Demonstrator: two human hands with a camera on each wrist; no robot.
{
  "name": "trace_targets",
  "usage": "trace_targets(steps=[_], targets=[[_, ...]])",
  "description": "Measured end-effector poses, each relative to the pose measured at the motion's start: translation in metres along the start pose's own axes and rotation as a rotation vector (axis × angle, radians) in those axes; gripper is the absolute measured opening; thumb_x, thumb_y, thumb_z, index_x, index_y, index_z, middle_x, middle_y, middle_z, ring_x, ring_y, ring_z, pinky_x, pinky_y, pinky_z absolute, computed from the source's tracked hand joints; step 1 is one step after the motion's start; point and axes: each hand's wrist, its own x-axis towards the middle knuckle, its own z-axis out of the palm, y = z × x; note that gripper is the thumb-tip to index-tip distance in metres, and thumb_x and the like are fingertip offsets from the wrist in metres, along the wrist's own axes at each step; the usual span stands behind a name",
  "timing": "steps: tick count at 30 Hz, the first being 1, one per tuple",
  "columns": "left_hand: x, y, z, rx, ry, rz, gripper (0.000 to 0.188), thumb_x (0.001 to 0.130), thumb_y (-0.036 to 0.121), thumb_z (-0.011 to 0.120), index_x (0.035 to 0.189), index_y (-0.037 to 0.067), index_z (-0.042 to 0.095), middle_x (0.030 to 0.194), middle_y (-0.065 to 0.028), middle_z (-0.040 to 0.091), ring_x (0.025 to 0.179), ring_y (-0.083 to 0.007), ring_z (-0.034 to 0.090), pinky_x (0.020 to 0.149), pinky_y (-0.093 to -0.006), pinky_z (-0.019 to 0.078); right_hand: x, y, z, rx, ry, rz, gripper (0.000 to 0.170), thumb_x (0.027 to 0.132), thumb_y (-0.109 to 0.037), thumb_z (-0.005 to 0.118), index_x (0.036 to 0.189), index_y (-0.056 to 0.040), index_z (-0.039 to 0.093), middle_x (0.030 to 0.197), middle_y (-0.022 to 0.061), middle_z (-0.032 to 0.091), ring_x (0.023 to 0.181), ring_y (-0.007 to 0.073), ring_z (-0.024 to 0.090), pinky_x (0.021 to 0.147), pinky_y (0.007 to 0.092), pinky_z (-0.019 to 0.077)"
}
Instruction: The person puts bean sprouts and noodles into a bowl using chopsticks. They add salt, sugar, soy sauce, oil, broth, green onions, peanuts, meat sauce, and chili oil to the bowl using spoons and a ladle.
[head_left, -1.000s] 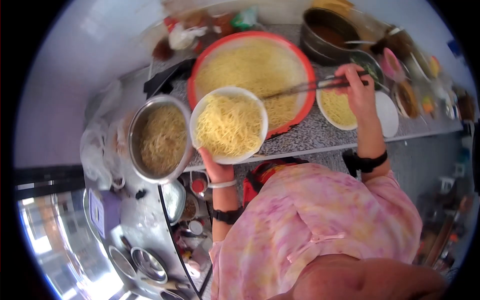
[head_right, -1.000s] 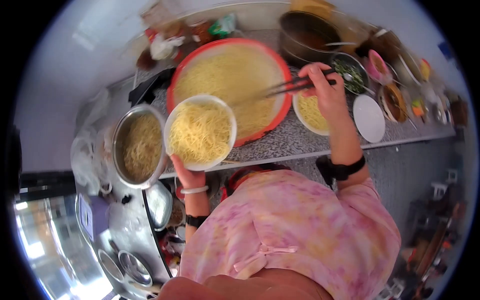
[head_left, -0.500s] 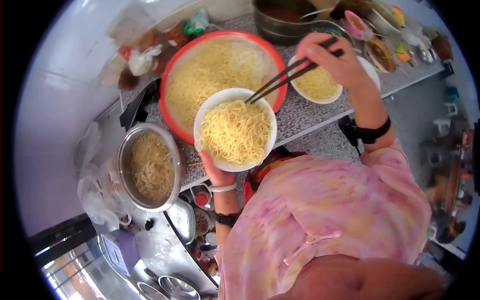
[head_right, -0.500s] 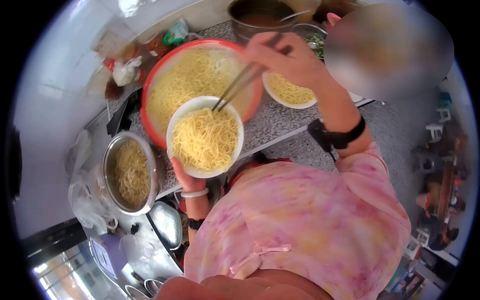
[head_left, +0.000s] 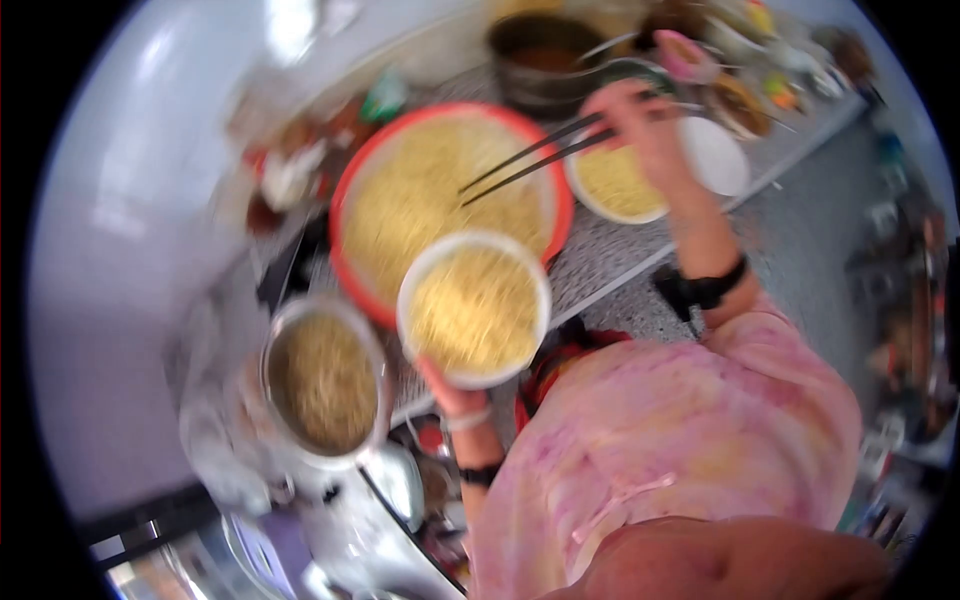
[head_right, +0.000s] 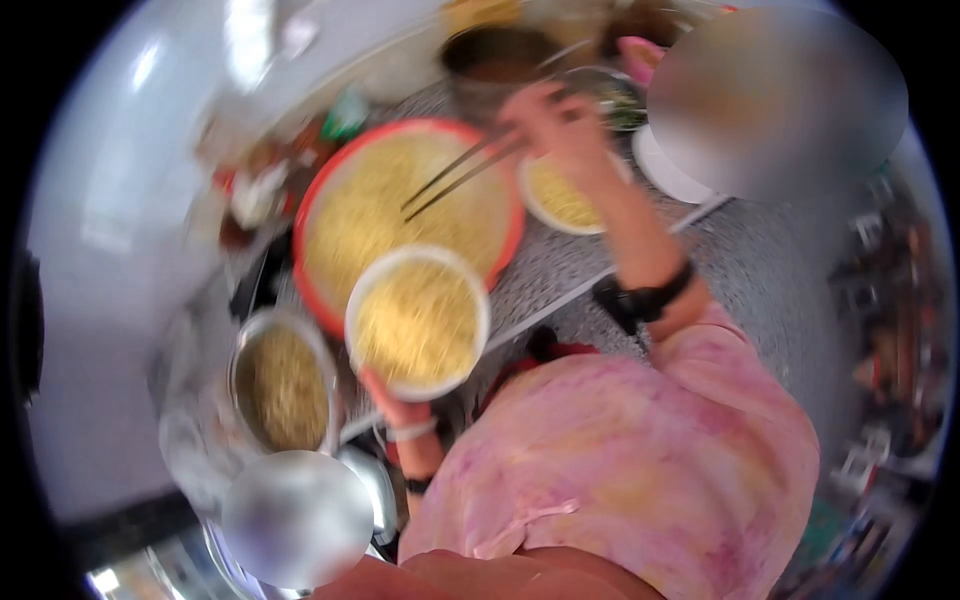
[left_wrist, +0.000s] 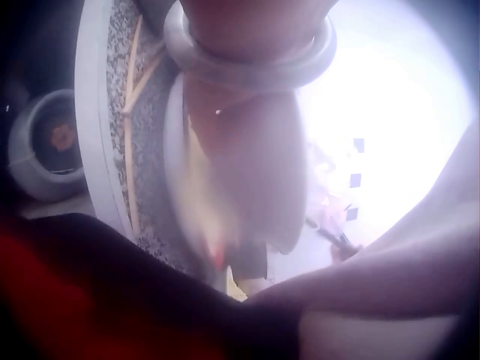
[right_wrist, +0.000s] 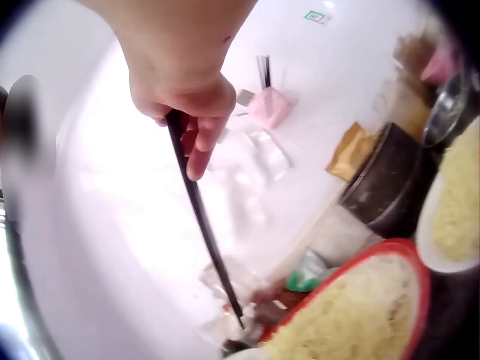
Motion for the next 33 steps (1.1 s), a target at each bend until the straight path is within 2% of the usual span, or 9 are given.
trace_targets(steps=[1,2,5,8,10,13,23,27,33], targets=[[-0.004,0.004,0.005,0.046,-0.031,0.006,0.067,0.088,0.052,0.038,0.137,0.008,0.026,0.139,-0.0123,0.032,0.124,-0.0303,0.035,0.101,-0.0452,0.0308,0.002,0.019,0.004,-0.114,0.12,0.145,0.028,0.091,-0.029,0.047,0.081,-0.0051,0.057,0.074,0.0059,0.06,0.062,0.0174,0.062,0.051,0.025,0.0468],[-0.01,0.005,0.007,0.086,-0.039,0.026,0.071,0.086,0.055,0.039,0.137,0.008,0.025,0.139,-0.0135,0.031,0.124,-0.0314,0.034,0.101,-0.0464,0.031,0.004,0.077,-0.004,-0.291,0.104,0.133,0.026,0.088,-0.031,0.054,0.084,-0.0061,0.061,0.07,0.0014,0.061,0.058,0.0079,0.057,0.046,0.0199,0.0421],[-0.019,0.004,0.009,0.196,0.06,0.105,0.074,0.084,0.059,0.038,0.136,0.007,0.026,0.139,-0.0131,0.03,0.124,-0.0299,0.034,0.102,-0.0448,0.0302,-0.021,0.129,0.037,0.313,0.379,0.735,0.026,0.084,-0.027,0.058,0.087,-0.0007,0.059,0.067,0.0114,0.059,0.051,0.0178,0.06,0.038,0.0258,0.0416],[-0.019,0.005,0.01,0.205,0.03,0.159,0.076,0.083,0.06,0.04,0.136,0.007,0.026,0.139,-0.012,0.031,0.124,-0.0286,0.035,0.102,-0.043,0.0295,-0.065,0.145,0.028,0.282,-0.118,1.042,0.041,0.083,-0.039,0.054,0.087,0.0014,0.059,0.069,0.0128,0.062,0.045,0.02,0.06,0.037,0.026,0.0422],[-0.015,0.002,0.022,0.226,-0.013,0.182,0.073,0.086,0.057,0.037,0.136,0.006,0.025,0.138,-0.0139,0.03,0.123,-0.0299,0.035,0.101,-0.0438,0.0311,-0.085,0.123,0.007,0.068,-0.53,1.047,0.04,0.078,-0.044,0.058,0.081,-0.0036,0.06,0.069,0.0091,0.062,0.052,0.0201,0.062,0.039,0.0278,0.0406],[-0.006,-0.013,0.058,0.21,-0.081,0.168,0.069,0.088,0.054,0.035,0.137,0.006,0.023,0.138,-0.0157,0.029,0.122,-0.031,0.036,0.1,-0.0441,0.0333,-0.1,0.084,-0.055,-0.074,-0.535,0.84,0.036,0.078,-0.04,0.059,0.081,-0.0038,0.06,0.067,0.0077,0.061,0.05,0.018,0.06,0.041,0.027,0.0411],[0.004,-0.207,0.303,0.172,-0.3,0.035,0.066,0.083,0.047,0.045,0.134,0.006,0.031,0.134,-0.0112,0.038,0.12,-0.0282,0.04,0.099,-0.0433,0.0338,-0.199,0.049,-0.462,-0.147,0.448,0.753,0.021,0.078,-0.023,0.059,0.07,-0.0033,0.058,0.051,0.003,0.05,0.039,0.0123,0.049,0.036,0.0253,0.0362],[0.015,-0.291,0.357,0.123,-0.29,0.012,0.065,0.083,0.044,0.048,0.133,0.007,0.032,0.133,-0.0114,0.04,0.12,-0.0293,0.04,0.099,-0.0454,0.0343,-0.235,0.033,-0.587,-0.163,0.629,0.762,0.019,0.077,-0.022,0.059,0.071,-0.0041,0.058,0.054,0.0025,0.051,0.042,0.0109,0.049,0.037,0.0242,0.0362],[0.046,-0.376,0.456,0.163,-0.282,-0.004,0.061,0.084,0.043,0.045,0.133,0.007,0.033,0.133,-0.0122,0.04,0.119,-0.0299,0.042,0.096,-0.0458,0.0372,-0.137,0.044,-0.713,-0.077,0.711,0.67,0.014,0.077,-0.019,0.059,0.073,-0.0058,0.059,0.058,0.0015,0.053,0.047,0.0096,0.051,0.041,0.0239,0.0393]])
